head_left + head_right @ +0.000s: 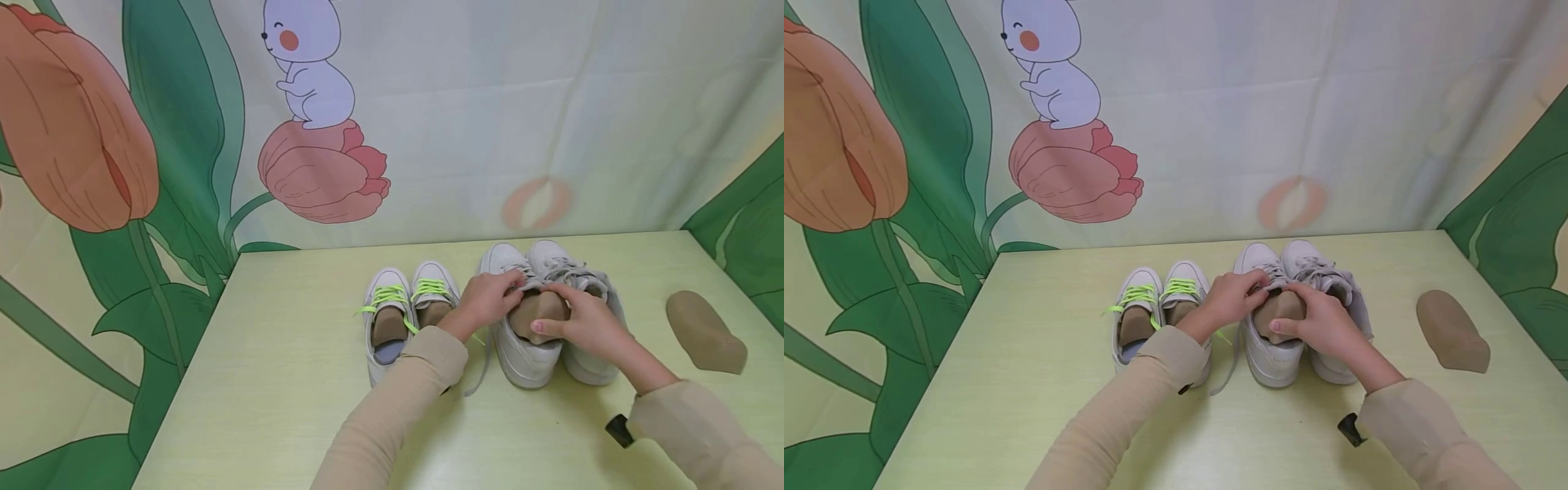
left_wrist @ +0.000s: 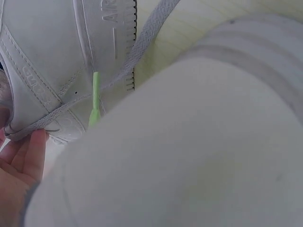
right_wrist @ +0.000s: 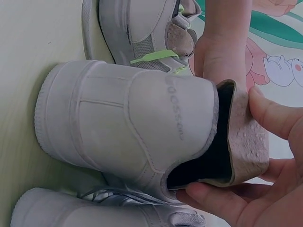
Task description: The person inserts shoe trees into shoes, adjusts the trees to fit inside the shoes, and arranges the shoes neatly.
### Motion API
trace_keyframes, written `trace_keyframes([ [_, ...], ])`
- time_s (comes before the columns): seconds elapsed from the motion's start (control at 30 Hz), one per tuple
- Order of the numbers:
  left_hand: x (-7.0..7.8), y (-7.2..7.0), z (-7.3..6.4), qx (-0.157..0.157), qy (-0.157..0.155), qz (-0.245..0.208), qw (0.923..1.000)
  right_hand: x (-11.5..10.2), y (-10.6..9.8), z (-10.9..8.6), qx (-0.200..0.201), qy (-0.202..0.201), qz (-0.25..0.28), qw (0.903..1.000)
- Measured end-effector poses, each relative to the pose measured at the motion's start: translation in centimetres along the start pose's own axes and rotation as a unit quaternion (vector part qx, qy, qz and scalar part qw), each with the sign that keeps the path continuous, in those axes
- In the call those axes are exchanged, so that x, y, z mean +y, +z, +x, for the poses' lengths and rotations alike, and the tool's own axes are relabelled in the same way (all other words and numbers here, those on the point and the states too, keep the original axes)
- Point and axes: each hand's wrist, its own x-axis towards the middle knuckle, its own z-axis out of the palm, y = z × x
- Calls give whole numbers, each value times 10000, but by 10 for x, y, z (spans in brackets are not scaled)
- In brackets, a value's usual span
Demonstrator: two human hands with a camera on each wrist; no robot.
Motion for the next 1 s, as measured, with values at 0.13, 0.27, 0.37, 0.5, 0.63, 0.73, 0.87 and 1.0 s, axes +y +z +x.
trace_keyframes([
  [0.13,0,0,0,19,-8,23,10000,0,1,1,3,34,33,10000],
  [0.27,0,1,0,30,-33,48,10000,1,2,3,9,43,43,10000],
  [0.37,0,1,0,24,-60,56,10000,1,3,3,2,71,56,10000],
  [0.5,0,2,0,-15,-86,5,10000,2,4,4,-12,89,87,9999],
  [0.63,0,2,1,-36,-86,-61,9999,2,5,5,0,100,121,9999],
  [0.73,-1,2,1,-27,-93,-62,9999,3,5,5,-10,137,167,9998],
  [0.87,-1,3,1,-16,-92,-10,10000,3,7,5,30,141,255,9996],
  [1.0,0,2,0,-37,-84,17,10000,3,11,5,242,32,281,9993],
])
